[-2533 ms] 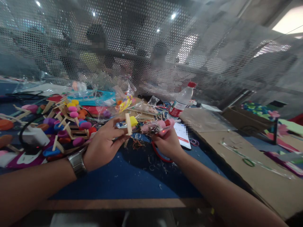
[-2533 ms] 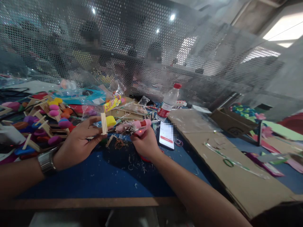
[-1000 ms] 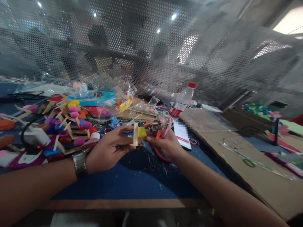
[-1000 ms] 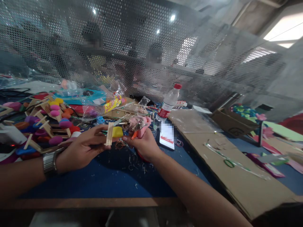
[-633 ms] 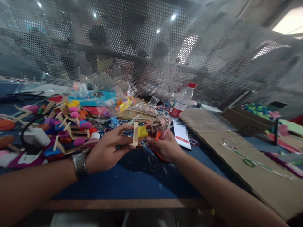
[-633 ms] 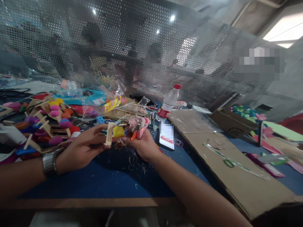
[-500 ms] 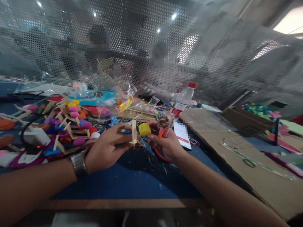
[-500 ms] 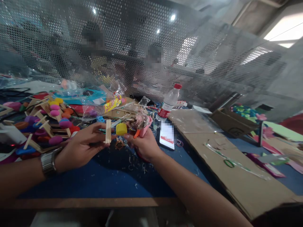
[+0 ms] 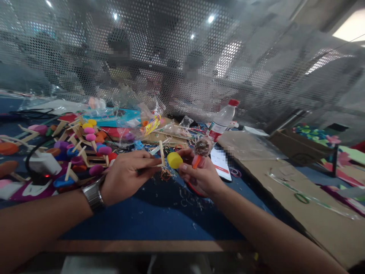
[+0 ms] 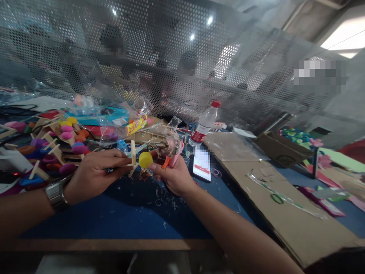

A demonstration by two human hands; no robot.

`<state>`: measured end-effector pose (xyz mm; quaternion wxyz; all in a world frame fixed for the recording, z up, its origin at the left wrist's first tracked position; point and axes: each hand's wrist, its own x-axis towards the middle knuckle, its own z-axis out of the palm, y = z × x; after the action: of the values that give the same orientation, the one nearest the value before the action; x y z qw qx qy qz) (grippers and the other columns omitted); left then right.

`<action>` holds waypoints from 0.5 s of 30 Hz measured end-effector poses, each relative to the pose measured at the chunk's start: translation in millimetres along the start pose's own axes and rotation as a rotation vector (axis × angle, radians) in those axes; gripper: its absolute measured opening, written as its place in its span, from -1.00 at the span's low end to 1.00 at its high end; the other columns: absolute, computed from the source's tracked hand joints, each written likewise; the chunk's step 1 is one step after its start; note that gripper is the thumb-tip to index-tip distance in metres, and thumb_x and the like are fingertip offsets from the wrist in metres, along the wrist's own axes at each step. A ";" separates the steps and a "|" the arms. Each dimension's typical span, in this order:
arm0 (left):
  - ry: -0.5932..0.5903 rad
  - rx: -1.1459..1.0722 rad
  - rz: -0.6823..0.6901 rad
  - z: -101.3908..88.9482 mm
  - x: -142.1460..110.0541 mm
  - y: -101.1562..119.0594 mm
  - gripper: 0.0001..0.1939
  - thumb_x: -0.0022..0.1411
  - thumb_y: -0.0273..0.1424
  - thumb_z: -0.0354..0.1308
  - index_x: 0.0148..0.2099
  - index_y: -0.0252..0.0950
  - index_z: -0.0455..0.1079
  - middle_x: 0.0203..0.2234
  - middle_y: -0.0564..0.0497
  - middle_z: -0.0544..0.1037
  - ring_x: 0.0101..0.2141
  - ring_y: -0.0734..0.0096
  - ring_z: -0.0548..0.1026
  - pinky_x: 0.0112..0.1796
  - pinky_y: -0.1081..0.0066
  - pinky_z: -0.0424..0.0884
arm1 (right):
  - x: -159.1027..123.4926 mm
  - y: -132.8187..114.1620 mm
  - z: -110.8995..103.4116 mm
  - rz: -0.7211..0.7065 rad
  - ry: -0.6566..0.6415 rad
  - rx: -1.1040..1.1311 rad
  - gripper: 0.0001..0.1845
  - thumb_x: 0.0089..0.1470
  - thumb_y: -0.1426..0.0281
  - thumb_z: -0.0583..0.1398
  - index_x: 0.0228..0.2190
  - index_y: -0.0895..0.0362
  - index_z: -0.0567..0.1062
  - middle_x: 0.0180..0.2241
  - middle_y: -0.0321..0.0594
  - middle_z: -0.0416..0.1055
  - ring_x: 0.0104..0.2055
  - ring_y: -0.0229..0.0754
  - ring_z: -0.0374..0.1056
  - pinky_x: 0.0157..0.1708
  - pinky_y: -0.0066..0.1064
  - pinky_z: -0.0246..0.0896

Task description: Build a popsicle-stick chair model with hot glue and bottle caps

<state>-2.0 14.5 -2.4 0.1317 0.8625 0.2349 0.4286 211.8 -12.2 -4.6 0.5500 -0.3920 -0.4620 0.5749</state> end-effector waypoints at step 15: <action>0.063 -0.033 0.029 -3.1 1.3 3.2 -0.92 0.31 -0.45 0.22 -0.22 -0.30 0.55 -0.41 -0.01 0.63 -0.38 0.44 0.57 -0.33 0.47 0.46 | -2.2 9.3 -6.7 -0.042 -0.066 -0.058 -0.51 -0.30 0.16 0.49 -0.34 0.11 0.50 -0.60 -0.41 0.31 -0.67 -0.41 0.08 -0.69 -0.47 0.02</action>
<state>-2.9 12.5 1.7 0.1320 0.8494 0.2194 0.4614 216.0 -13.5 -15.5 0.5347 -0.3788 -0.5047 0.5621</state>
